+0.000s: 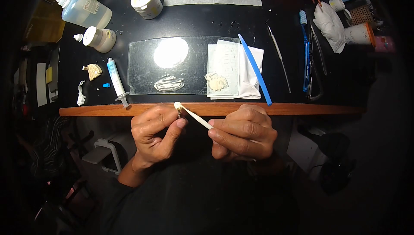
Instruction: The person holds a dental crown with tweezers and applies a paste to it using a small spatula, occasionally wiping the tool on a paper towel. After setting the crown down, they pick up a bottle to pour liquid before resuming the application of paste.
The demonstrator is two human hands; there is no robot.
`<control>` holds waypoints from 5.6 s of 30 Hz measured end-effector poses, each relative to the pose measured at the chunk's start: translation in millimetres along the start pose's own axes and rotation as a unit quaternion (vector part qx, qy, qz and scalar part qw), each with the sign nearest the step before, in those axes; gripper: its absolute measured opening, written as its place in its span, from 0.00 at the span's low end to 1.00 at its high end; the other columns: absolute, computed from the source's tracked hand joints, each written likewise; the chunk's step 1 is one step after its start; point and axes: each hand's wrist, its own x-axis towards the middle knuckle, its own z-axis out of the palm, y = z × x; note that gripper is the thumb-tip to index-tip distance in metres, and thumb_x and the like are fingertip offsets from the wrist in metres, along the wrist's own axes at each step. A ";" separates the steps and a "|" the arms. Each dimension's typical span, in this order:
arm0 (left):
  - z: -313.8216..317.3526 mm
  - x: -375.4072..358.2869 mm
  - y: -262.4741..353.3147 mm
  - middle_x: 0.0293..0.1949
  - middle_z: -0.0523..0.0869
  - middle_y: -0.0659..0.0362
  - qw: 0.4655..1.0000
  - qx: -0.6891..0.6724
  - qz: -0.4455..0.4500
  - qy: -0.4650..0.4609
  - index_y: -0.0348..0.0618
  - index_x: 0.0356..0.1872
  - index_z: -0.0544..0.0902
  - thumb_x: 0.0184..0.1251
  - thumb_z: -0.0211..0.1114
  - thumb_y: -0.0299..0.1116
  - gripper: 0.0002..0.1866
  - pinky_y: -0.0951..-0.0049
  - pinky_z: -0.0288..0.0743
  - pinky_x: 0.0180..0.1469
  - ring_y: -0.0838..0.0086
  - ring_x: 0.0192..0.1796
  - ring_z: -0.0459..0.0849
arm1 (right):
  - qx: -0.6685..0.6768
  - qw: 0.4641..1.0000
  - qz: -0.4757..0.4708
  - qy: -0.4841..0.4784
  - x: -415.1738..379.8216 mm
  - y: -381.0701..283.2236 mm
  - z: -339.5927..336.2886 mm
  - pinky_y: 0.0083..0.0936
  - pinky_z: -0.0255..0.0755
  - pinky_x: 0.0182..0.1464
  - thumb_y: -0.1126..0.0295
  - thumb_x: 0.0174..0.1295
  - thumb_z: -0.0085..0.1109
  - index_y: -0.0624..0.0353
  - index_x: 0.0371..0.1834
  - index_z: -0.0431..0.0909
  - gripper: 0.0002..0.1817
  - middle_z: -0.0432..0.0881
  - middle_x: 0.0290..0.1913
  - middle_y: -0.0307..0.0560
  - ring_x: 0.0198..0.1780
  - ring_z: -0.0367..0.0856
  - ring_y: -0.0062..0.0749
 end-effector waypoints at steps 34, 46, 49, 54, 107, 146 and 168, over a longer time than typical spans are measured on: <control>0.1 -1.3 2.6 0.32 0.93 0.52 0.999 -0.024 -0.036 0.003 0.29 0.47 0.93 0.68 0.75 0.17 0.09 0.78 0.80 0.33 0.73 0.31 0.91 | -0.016 1.000 -0.002 -0.004 -0.1 0.4 -1.1 0.18 0.74 0.26 0.60 0.70 0.77 0.51 0.47 0.90 0.10 0.90 0.41 0.35 0.35 0.86 0.20; 1.5 -2.2 2.9 0.28 0.91 0.53 0.996 -0.069 -0.056 0.007 0.29 0.50 0.92 0.73 0.70 0.18 0.09 0.80 0.79 0.26 0.77 0.25 0.88 | -0.031 0.999 -0.012 -0.020 -2.1 1.0 -0.5 0.17 0.72 0.25 0.63 0.69 0.77 0.51 0.48 0.90 0.10 0.91 0.45 0.36 0.36 0.86 0.19; 1.4 -1.7 2.3 0.29 0.91 0.53 0.996 -0.072 -0.055 0.006 0.29 0.50 0.92 0.73 0.70 0.18 0.09 0.81 0.79 0.26 0.77 0.25 0.89 | -0.030 0.999 -0.013 -0.028 -1.3 0.9 -0.7 0.17 0.72 0.25 0.63 0.69 0.77 0.50 0.48 0.90 0.09 0.91 0.44 0.35 0.36 0.85 0.18; 1.5 -2.1 2.6 0.29 0.91 0.53 0.996 -0.071 -0.056 0.008 0.29 0.50 0.92 0.73 0.70 0.18 0.09 0.81 0.79 0.26 0.78 0.25 0.89 | -0.031 0.999 -0.020 -0.018 -1.4 1.8 1.3 0.17 0.70 0.25 0.62 0.69 0.76 0.50 0.47 0.91 0.08 0.91 0.44 0.34 0.35 0.85 0.17; -1.1 -0.7 2.0 0.28 0.92 0.52 0.998 -0.050 -0.038 0.004 0.28 0.48 0.93 0.69 0.73 0.18 0.09 0.79 0.80 0.29 0.75 0.28 0.90 | -0.021 1.000 0.006 -0.021 2.6 -0.9 -3.9 0.19 0.75 0.27 0.70 0.66 0.77 0.53 0.47 0.90 0.08 0.90 0.42 0.38 0.35 0.86 0.22; -22.0 13.1 31.7 0.46 0.85 0.51 0.984 -0.099 -0.127 -0.079 0.28 0.72 0.80 0.80 0.58 0.17 0.22 0.77 0.77 0.49 0.75 0.46 0.83 | -0.411 0.874 0.246 -0.082 39.6 30.3 -79.8 0.45 0.79 0.43 0.81 0.58 0.71 0.61 0.38 0.78 0.10 0.87 0.34 0.52 0.38 0.89 0.54; -20.1 32.9 10.5 0.55 0.86 0.52 0.807 -0.533 -0.255 -0.007 0.33 0.70 0.72 0.83 0.62 0.26 0.21 0.49 0.88 0.67 0.62 0.60 0.91 | -0.082 0.941 0.324 0.060 69.7 -15.8 -92.2 0.21 0.83 0.44 0.89 0.61 0.65 0.62 0.39 0.71 0.14 0.85 0.38 0.49 0.38 0.87 0.24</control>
